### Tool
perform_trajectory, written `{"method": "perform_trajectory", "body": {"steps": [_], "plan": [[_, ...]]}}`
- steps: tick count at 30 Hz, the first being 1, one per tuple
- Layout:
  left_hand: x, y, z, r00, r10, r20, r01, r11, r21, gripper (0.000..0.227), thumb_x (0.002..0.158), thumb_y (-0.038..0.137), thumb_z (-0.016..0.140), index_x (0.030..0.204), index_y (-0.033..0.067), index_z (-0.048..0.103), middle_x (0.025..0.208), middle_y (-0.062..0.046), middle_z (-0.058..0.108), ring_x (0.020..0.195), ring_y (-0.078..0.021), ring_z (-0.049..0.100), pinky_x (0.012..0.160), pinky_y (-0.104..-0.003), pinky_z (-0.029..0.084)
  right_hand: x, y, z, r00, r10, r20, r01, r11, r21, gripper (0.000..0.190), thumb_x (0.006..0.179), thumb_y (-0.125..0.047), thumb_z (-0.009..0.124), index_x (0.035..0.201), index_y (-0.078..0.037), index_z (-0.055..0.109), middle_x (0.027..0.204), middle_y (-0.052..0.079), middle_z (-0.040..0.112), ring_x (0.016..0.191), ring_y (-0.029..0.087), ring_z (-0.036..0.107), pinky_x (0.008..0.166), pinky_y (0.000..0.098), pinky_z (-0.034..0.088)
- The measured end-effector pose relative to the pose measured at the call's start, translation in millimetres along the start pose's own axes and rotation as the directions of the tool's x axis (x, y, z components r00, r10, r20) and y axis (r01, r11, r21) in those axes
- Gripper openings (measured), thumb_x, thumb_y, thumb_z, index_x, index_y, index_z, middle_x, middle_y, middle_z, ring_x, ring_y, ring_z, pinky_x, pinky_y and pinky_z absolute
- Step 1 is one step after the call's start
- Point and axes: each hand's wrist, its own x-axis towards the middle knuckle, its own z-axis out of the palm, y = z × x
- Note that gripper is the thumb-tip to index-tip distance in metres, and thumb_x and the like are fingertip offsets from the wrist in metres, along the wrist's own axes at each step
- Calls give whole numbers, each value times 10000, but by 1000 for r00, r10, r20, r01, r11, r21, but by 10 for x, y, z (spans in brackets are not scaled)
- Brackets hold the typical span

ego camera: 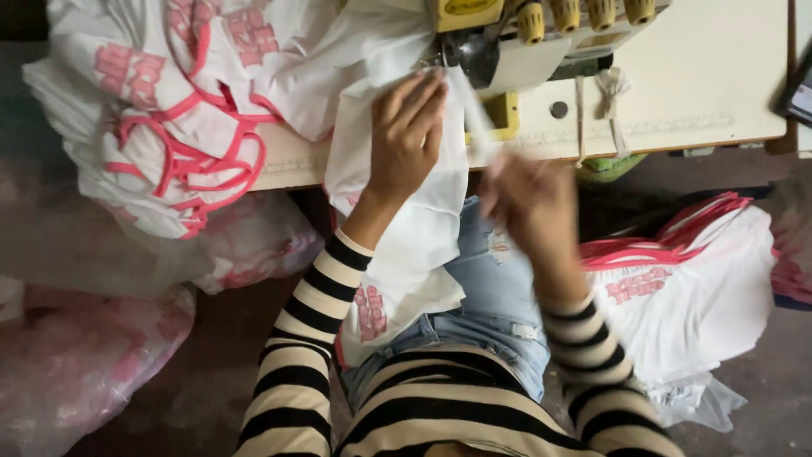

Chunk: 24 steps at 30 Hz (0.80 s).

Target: The person is sewing together pieces of white fabric with pink trim using an industrial sewing machine.

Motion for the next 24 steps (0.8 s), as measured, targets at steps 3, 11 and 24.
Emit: {"method": "perform_trajectory", "body": {"steps": [3, 11, 24], "plan": [[30, -74, 42, 1000, 21, -6, -20, 1000, 8, 291, 997, -3, 688, 1286, 29, 698, 1366, -79, 670, 1274, -292, 611, 1071, -462, 469, -424, 723, 44, 992, 105, 71, -110, 992, 59, 254, 1020, -267, 621, 1048, -40, 731, 616, 24, 631, 437, 83, 510, 394, 213, 420], [3, -26, -818, 998, -1, 64, 4, 999, -48, 170, 996, -59, 600, 1105, -68, 730, 1163, -169, 729, 1026, -350, 694, 960, -452, 545, -1124, 1342, -185, 993, 117, 25, -108, 963, -246, 266, 1061, -220, 541, 962, -48, 718, 585, 0, 617, 419, 65, 485, 444, 213, 405], [-2414, -921, -711, 414, -859, 302, 910, 401, -106, 444, 954, 399, 777, 1018, -30, 686, 879, -209, 669, 874, -322, 661, 785, -451, 483, -297, 2953, -242, 907, 419, 40, -336, 777, -532, 253, 900, -193, 559, 704, -121, 704, 598, 96, 660, 610, 330, 666, 659, 436, 483]]}}
